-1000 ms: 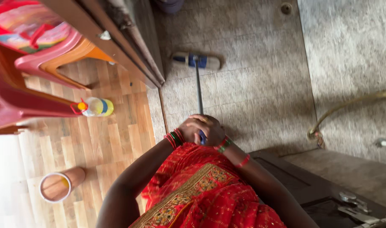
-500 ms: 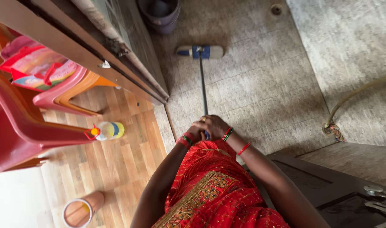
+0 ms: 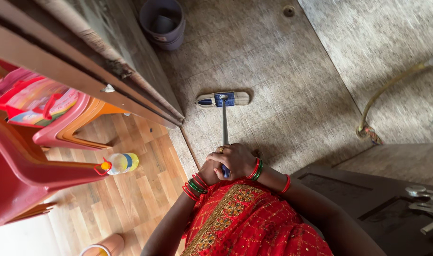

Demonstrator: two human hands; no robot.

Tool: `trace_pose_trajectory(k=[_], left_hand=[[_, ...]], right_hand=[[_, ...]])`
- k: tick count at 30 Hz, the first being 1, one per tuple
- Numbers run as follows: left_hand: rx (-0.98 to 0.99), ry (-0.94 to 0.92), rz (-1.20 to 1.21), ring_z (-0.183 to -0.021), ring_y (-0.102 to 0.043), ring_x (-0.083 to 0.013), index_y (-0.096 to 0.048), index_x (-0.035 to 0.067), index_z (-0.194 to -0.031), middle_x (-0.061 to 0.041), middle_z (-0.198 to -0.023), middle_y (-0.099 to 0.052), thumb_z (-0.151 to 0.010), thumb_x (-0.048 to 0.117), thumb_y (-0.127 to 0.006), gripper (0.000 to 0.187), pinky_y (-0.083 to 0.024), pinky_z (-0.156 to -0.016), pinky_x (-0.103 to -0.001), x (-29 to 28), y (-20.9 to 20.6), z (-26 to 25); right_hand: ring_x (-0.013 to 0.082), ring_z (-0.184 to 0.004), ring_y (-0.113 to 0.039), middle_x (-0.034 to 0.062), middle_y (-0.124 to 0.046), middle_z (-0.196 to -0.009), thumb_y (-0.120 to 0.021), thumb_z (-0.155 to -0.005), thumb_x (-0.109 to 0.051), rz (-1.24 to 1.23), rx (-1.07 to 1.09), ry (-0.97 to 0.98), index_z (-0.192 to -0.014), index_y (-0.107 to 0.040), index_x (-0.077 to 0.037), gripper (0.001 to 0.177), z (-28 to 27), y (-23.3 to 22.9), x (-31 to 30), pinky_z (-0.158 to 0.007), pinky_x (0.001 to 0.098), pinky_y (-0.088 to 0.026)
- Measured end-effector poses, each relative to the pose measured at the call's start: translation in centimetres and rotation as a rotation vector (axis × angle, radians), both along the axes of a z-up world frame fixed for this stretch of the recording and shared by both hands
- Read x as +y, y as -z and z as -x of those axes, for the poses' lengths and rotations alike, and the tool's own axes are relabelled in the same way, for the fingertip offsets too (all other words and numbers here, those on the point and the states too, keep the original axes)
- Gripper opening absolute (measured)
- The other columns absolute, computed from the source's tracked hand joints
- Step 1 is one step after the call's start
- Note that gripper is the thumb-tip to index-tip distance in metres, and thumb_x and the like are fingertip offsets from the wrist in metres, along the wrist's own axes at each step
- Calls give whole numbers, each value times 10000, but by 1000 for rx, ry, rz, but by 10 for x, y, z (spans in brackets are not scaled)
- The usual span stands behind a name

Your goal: The person mops the tiled floor of a bathroom using a flat mop. They move the mop back and forth across the floor, cleaning around a bucket, a urinal, and a sink. The person is barefoot during the task.

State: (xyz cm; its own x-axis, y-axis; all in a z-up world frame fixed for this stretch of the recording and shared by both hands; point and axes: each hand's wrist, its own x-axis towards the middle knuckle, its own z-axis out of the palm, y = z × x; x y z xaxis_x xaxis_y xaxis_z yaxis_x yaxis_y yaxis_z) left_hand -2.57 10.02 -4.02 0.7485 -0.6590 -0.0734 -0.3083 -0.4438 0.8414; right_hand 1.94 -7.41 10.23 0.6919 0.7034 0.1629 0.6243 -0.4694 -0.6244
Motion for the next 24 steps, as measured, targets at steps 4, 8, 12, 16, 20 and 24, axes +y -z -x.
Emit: trace_pose_trajectory(k=[4,8,12,16,20,24], left_hand=[[47,9,46,-1094,-677,-240,-614,20,-1264,-162,-1140,-669,-829,-1,-586,437,-572,-921,-380,-12,41,-3],[69,102,-36,-934,-710,-189,-662,54,-1074,-104,-1006,-702,-884,14,-608,201,-617,-818,-318,-12,101,-18],[232,129,-283,-840,-704,-178,-679,95,-1018,-83,-932,-707,-941,81,-600,111,-624,-756,-306,-24,140,-47],[698,-53,-361,-772,-666,-172,-685,99,-1027,-76,-885,-695,-1008,149,-555,140,-582,-684,-309,-45,154,-69],[568,-65,-305,-807,-649,-182,-736,83,-1049,-85,-925,-710,-921,55,-563,217,-533,-728,-323,-53,158,-71],[506,-54,-199,-862,-702,-174,-706,67,-1063,-54,-978,-710,-954,84,-532,207,-604,-762,-298,-57,156,-61]], right_hand=[[257,-769,-719,98,-741,-919,-679,-788,-323,-175,-80,6,-1103,-696,-138,366,-2,34,-8,-675,393,-610],[240,-749,-718,113,-745,-907,-677,-799,-311,-92,55,-21,-1112,-700,-126,364,-10,91,-12,-643,383,-613],[262,-780,-707,138,-720,-929,-675,-791,-301,-59,-14,-25,-1183,-645,-123,432,-23,143,-21,-719,414,-629],[276,-782,-704,140,-681,-887,-643,-834,-302,244,121,-45,-1259,-592,-145,456,-38,171,-28,-715,427,-625],[311,-820,-713,142,-684,-928,-655,-801,-328,212,56,-46,-1216,-597,-160,451,-47,163,-43,-712,453,-615],[338,-800,-712,144,-697,-934,-665,-760,-371,32,-140,-22,-1185,-628,-157,477,-43,122,-49,-678,466,-606]])
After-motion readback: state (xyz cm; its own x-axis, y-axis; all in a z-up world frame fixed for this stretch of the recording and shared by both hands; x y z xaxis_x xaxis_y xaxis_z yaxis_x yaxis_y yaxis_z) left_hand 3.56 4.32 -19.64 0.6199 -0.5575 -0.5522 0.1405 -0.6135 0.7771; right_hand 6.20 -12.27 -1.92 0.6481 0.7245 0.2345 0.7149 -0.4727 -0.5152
